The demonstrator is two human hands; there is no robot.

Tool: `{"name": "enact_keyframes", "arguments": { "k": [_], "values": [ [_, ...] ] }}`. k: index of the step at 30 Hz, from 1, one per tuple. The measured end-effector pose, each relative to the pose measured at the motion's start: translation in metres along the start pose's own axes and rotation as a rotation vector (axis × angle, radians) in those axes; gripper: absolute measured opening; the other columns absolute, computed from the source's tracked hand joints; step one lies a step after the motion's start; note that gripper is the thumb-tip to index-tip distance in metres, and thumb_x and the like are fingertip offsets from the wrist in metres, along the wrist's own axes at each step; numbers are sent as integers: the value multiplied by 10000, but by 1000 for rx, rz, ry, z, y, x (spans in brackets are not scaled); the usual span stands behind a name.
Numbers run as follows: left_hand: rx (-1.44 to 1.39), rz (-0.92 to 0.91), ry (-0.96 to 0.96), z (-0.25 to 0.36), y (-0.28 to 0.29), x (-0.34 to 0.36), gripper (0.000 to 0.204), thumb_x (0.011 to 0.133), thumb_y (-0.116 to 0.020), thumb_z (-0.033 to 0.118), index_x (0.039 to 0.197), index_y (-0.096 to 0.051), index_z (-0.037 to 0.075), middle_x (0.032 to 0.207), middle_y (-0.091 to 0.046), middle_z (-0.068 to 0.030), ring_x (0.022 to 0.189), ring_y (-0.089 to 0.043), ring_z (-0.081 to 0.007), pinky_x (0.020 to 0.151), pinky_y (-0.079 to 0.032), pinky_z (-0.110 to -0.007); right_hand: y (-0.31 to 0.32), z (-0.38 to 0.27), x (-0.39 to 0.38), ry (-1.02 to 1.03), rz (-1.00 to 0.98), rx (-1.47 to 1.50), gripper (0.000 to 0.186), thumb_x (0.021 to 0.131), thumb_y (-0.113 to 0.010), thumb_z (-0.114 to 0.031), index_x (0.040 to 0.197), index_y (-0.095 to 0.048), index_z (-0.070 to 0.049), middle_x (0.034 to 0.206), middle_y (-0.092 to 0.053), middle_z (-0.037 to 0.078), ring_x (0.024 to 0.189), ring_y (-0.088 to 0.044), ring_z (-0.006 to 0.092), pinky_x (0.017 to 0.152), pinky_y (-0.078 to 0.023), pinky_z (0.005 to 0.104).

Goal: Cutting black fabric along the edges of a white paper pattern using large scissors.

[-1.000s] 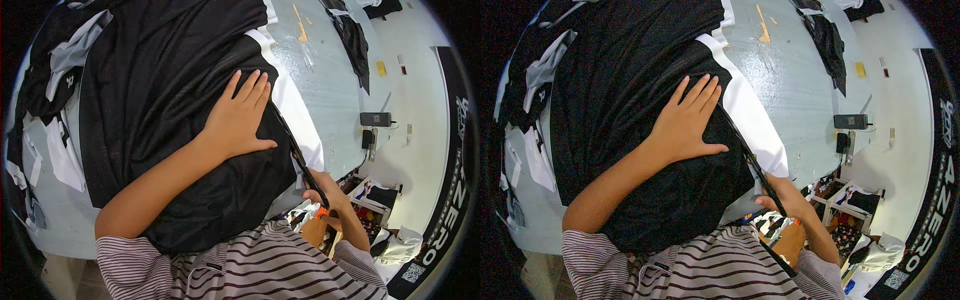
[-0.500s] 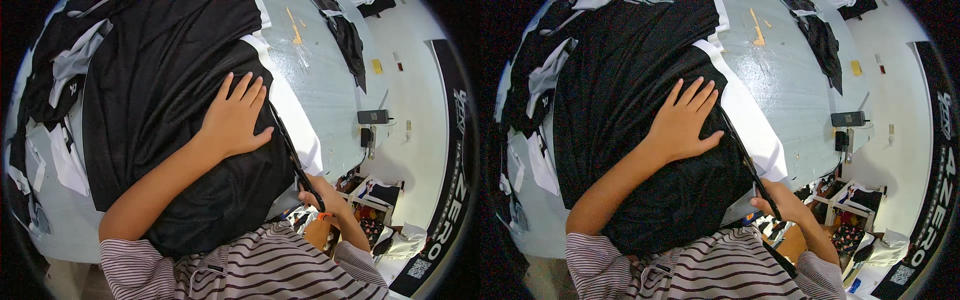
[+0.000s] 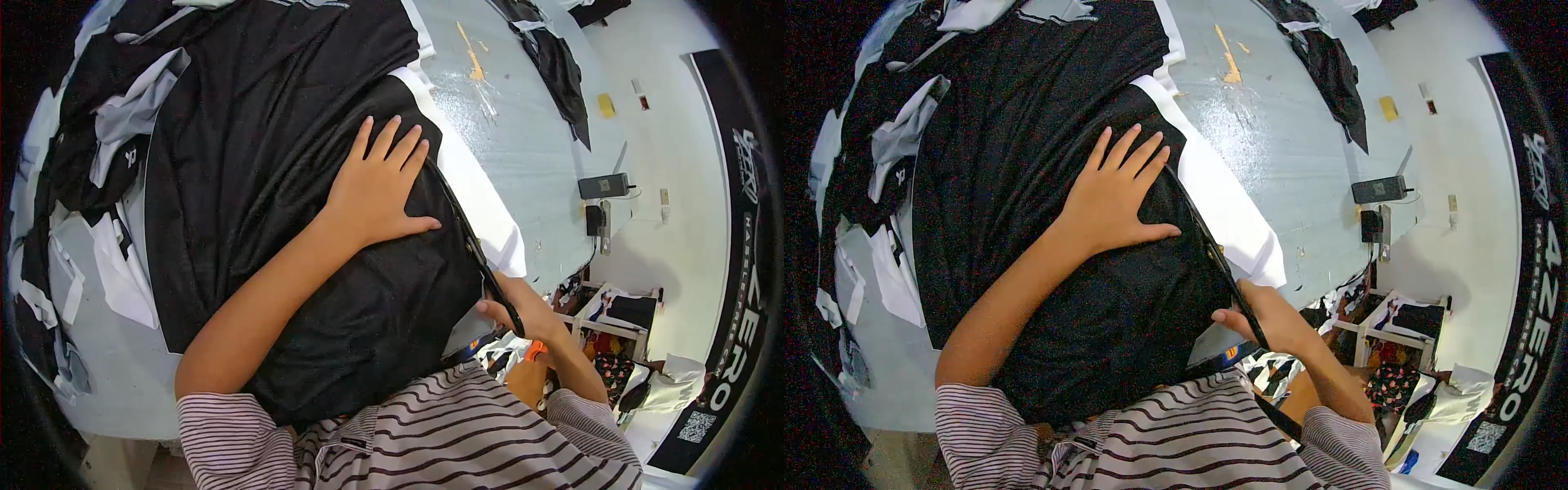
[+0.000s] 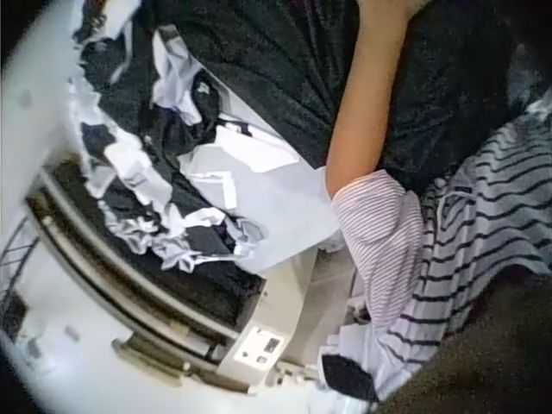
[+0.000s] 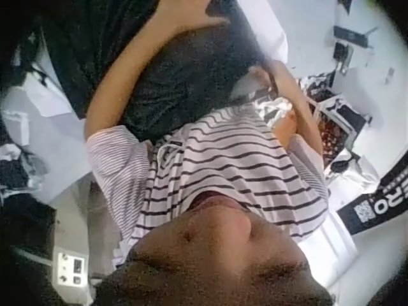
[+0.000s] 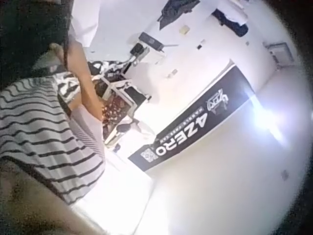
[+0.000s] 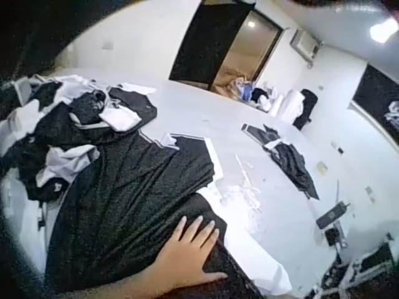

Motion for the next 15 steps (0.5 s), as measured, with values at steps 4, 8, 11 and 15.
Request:
{"name": "enact_keyframes", "arguments": {
  "k": [4,8,11,15],
  "values": [
    [-6,28,5,0,-2,-1,935,690,-601,693,1319,-476,12,1410,-414,-146,1361,-281,-329,1132,-114,-519,-4,1,0,-20,38,-31,537,864,-617,-455,812,-493,66,620,-530,208,583,-542,296,574,-425,392],
    [-3,49,12,2,-1,-2,939,682,-609,692,1313,-481,8,1405,-418,-146,1361,-280,-333,1130,-117,-522,-8,2,-3,-33,57,-77,517,872,-610,-446,806,-501,56,605,-530,205,575,-553,287,558,-422,390],
    [13,63,41,8,-2,-4,938,679,-617,685,1307,-483,2,1401,-423,-148,1363,-276,-334,1130,-113,-526,-10,4,-6,-39,59,-49,478,885,-600,-407,912,-511,62,576,-510,119,532,-536,202,513,-421,329],
    [32,37,-9,2,2,5,903,686,-605,692,1304,-503,42,1395,-434,-136,1369,-270,-321,1129,-96,-533,-10,5,-10,-77,-7,130,453,892,-592,-390,972,-522,50,560,-480,36,489,-508,122,469,-422,270]
  ]
}}
Point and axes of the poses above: each hand's wrist, its own x-axis towards the middle knuckle, its own y-axis out of the back of the hand, z = x × y, the point moved 1 cm from there along x, towards the middle knuckle
